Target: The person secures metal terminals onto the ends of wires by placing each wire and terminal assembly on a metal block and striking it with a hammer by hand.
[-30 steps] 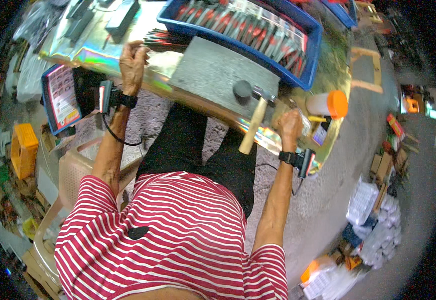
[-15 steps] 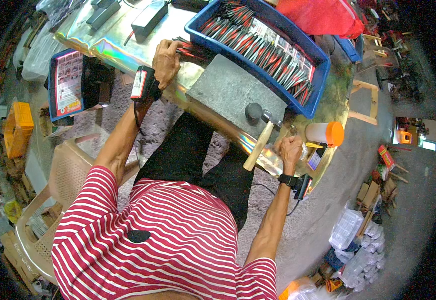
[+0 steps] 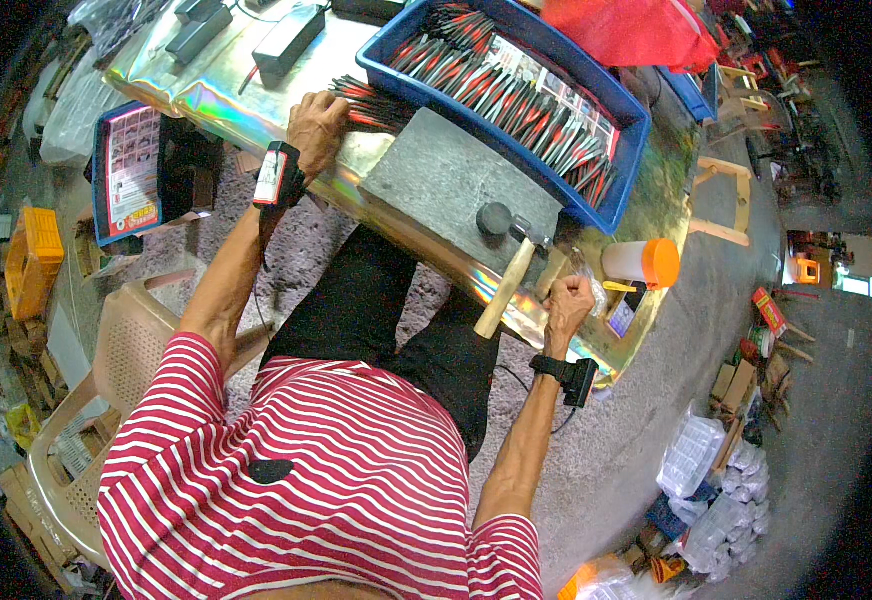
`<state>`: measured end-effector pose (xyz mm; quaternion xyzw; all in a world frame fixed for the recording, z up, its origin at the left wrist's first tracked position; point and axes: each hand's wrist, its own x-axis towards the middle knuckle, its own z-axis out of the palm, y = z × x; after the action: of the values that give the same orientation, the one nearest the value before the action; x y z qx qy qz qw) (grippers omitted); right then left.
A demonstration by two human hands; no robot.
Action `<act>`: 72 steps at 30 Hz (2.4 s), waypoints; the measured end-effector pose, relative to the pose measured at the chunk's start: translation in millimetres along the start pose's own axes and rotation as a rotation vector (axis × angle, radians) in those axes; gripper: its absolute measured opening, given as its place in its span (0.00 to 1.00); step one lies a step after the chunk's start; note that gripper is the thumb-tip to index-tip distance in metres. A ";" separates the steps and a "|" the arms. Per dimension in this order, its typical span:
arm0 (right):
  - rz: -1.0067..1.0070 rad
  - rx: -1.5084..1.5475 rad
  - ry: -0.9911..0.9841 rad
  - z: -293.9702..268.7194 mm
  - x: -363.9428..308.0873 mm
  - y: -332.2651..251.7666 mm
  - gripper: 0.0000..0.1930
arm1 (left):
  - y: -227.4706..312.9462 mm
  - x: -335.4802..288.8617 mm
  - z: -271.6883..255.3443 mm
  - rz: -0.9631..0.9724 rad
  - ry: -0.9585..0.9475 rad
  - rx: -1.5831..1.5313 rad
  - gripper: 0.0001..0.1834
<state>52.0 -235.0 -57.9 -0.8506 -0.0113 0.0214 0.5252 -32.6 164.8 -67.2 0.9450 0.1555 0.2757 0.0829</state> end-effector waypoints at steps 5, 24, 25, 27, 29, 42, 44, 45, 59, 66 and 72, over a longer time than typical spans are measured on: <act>0.030 0.174 -0.009 -0.4 -5.8 -1.6 0.02 | -1.9 -2.7 -9.6 -0.040 0.021 -0.084 0.05; -0.007 0.886 -0.367 47.9 -51.8 -139.0 0.05 | 106.9 -43.5 -98.5 -0.329 -0.146 -1.281 0.04; 0.003 0.909 -0.378 49.4 -55.6 -144.1 0.05 | 112.4 -47.7 -98.8 -0.344 -0.173 -1.298 0.04; 0.016 0.980 -0.403 51.7 -61.8 -148.8 0.05 | 120.7 -54.8 -96.0 -0.352 -0.209 -1.321 0.04; 0.011 0.992 -0.403 49.8 -66.7 -147.9 0.05 | 127.5 -59.7 -93.2 -0.362 -0.212 -1.365 0.04; -0.038 1.023 -0.355 45.2 -83.8 -146.1 0.04 | 141.2 -69.9 -104.7 -0.376 -0.215 -1.355 0.03; -0.042 1.013 -0.343 45.1 -84.2 -144.5 0.05 | 142.6 -70.1 -107.3 -0.374 -0.204 -1.326 0.03; -0.041 0.993 -0.330 45.3 -84.1 -143.9 0.05 | 142.7 -70.5 -107.4 -0.374 -0.204 -1.325 0.03; -0.008 0.785 -0.181 70.4 -96.9 -125.0 0.05 | 156.5 -50.9 -102.8 -0.517 -0.192 -1.706 0.10; -0.015 0.774 -0.143 76.7 -99.5 -123.8 0.05 | 177.8 -59.6 -89.0 -0.504 -0.289 -1.686 0.10; 0.106 0.951 -0.220 76.6 -94.4 -115.0 0.06 | 172.7 -44.5 -80.6 -0.388 -0.334 -1.547 0.07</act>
<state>-45.6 -119.1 13.0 -0.5088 -0.0124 0.1404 0.8493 -69.4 -6.6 19.8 0.6051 0.0673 0.1413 0.7806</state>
